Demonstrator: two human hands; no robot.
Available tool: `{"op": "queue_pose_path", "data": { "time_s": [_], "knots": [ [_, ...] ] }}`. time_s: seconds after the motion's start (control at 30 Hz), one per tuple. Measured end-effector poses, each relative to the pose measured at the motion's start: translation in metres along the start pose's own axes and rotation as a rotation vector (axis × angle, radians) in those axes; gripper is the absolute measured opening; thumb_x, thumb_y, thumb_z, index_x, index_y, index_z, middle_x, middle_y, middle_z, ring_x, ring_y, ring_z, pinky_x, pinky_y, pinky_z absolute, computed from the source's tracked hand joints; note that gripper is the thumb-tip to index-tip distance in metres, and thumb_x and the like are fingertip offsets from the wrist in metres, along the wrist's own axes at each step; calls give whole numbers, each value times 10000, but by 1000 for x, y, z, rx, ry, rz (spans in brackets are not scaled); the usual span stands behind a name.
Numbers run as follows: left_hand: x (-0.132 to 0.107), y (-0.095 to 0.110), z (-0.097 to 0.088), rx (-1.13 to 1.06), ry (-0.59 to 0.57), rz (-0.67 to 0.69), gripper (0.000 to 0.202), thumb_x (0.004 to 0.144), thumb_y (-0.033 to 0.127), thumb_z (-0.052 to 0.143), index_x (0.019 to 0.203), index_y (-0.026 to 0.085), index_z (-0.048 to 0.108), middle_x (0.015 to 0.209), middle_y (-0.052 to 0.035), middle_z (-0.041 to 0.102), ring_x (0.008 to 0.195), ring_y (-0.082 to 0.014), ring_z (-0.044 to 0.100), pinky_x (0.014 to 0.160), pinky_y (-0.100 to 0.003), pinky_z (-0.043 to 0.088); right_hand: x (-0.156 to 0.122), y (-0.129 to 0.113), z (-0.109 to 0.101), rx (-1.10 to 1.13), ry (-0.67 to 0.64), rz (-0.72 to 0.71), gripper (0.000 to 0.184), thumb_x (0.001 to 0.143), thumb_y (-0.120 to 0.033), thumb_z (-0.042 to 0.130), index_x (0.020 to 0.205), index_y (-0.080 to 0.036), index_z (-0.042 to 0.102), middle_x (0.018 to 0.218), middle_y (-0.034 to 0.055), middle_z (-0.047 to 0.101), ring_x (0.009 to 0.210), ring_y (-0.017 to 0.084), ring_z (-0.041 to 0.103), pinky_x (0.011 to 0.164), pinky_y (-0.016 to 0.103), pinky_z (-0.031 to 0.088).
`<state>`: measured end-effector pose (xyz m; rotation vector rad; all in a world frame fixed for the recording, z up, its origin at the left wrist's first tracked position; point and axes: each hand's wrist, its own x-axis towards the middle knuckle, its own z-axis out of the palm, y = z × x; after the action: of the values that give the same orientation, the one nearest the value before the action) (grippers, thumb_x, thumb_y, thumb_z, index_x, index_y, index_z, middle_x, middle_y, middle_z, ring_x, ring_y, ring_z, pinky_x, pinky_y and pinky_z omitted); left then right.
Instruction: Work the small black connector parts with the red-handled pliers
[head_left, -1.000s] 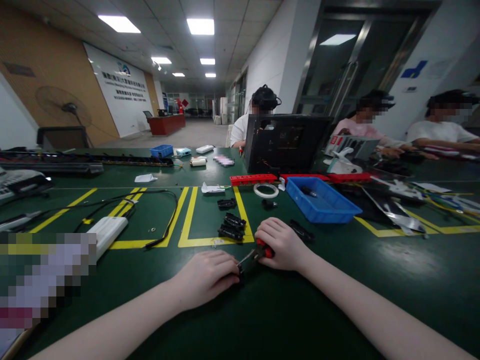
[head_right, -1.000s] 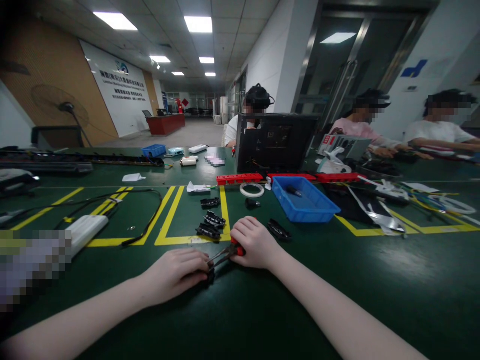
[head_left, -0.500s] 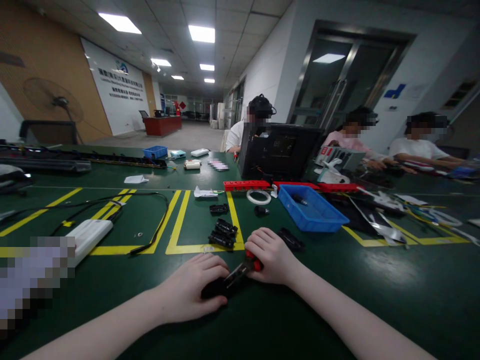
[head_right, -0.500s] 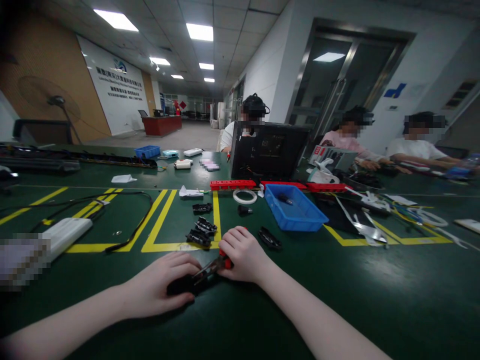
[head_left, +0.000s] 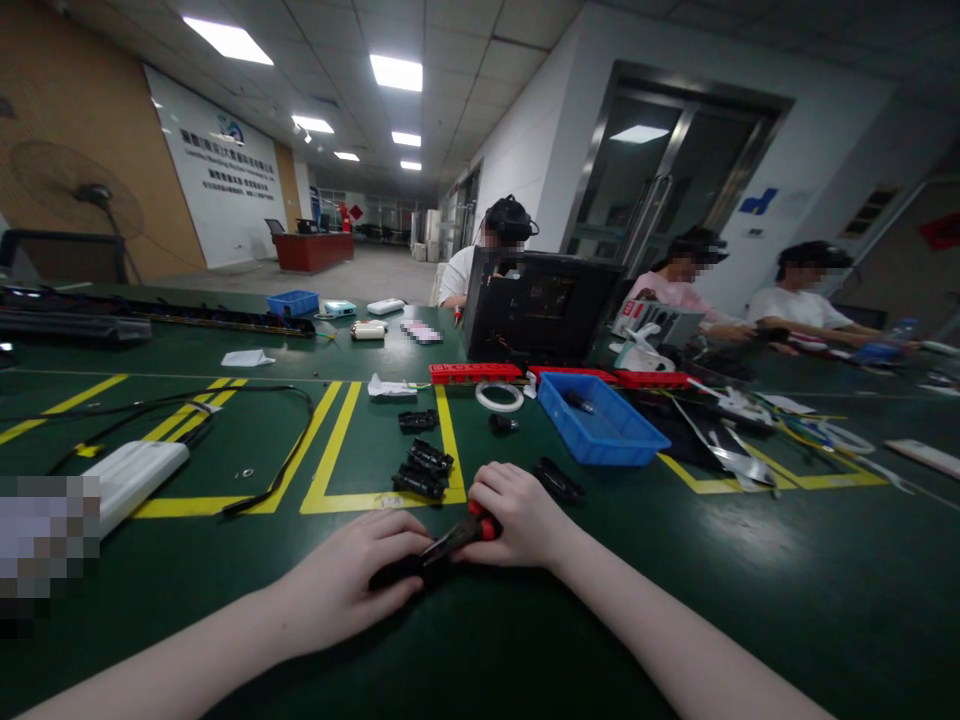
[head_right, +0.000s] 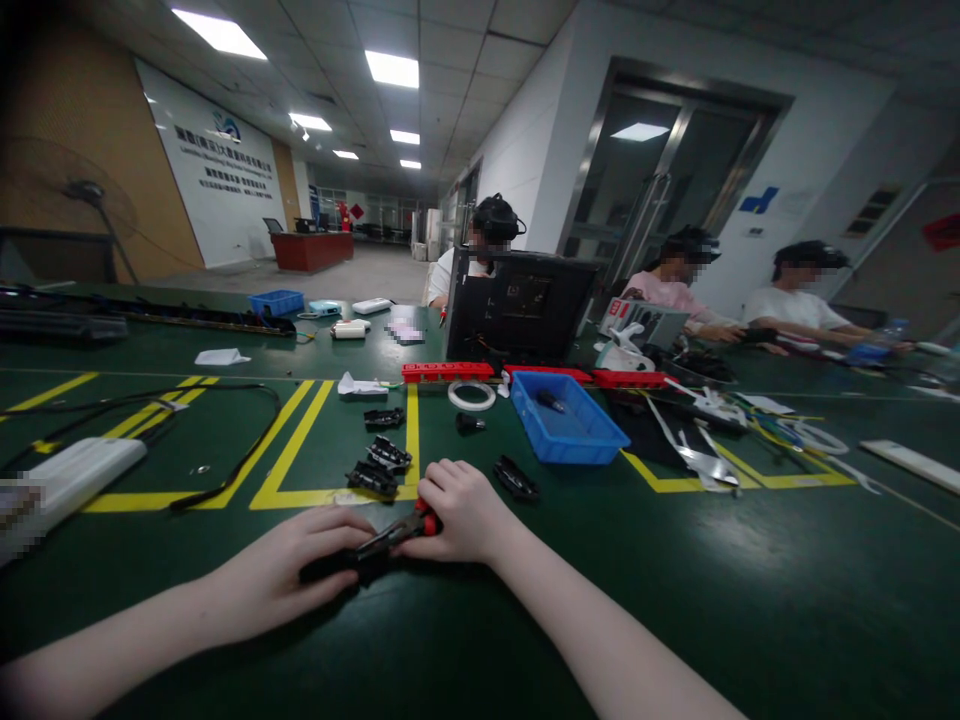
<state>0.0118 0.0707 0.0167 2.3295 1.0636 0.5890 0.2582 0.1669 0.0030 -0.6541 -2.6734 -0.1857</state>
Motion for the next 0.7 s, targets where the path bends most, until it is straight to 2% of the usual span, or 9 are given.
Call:
{"op": "queue_pose_path", "data": {
  "time_s": [0.13, 0.27, 0.43, 0.7],
  "knots": [
    [0, 1, -2, -73, 0, -54, 285, 940, 178, 526, 1200, 250, 620, 1222, -53, 617, 1122, -210, 574, 1009, -391, 471, 1, 1, 0, -9, -1, 8, 554, 751, -729, 639, 794, -179, 589, 822, 66, 614, 780, 208, 531, 649, 334, 375],
    [0, 0, -2, -134, 14, -93, 270, 942, 189, 527, 1194, 237, 612, 1196, -56, 627, 1111, -210, 580, 1004, -389, 471, 2, 0, 0, -10, -8, 47, 538, 777, -716, 622, 785, -179, 585, 819, 61, 613, 744, 192, 517, 636, 327, 362],
    [1, -4, 0, -175, 51, -102, 257, 951, 221, 522, 1196, 218, 599, 1173, -68, 637, 1094, -217, 588, 986, -393, 477, 3, -1, 0, -7, -1, 79, 522, 795, -699, 615, 789, -178, 585, 832, 65, 615, 733, 186, 516, 643, 327, 361],
    [0, -4, -1, -182, 38, -77, 250, 968, 243, 508, 1195, 224, 612, 1201, -73, 641, 1108, -218, 597, 998, -403, 489, 3, -1, 1, -28, -38, 74, 528, 791, -714, 606, 755, -189, 570, 763, 43, 595, 693, 181, 510, 627, 328, 344]
  ]
}}
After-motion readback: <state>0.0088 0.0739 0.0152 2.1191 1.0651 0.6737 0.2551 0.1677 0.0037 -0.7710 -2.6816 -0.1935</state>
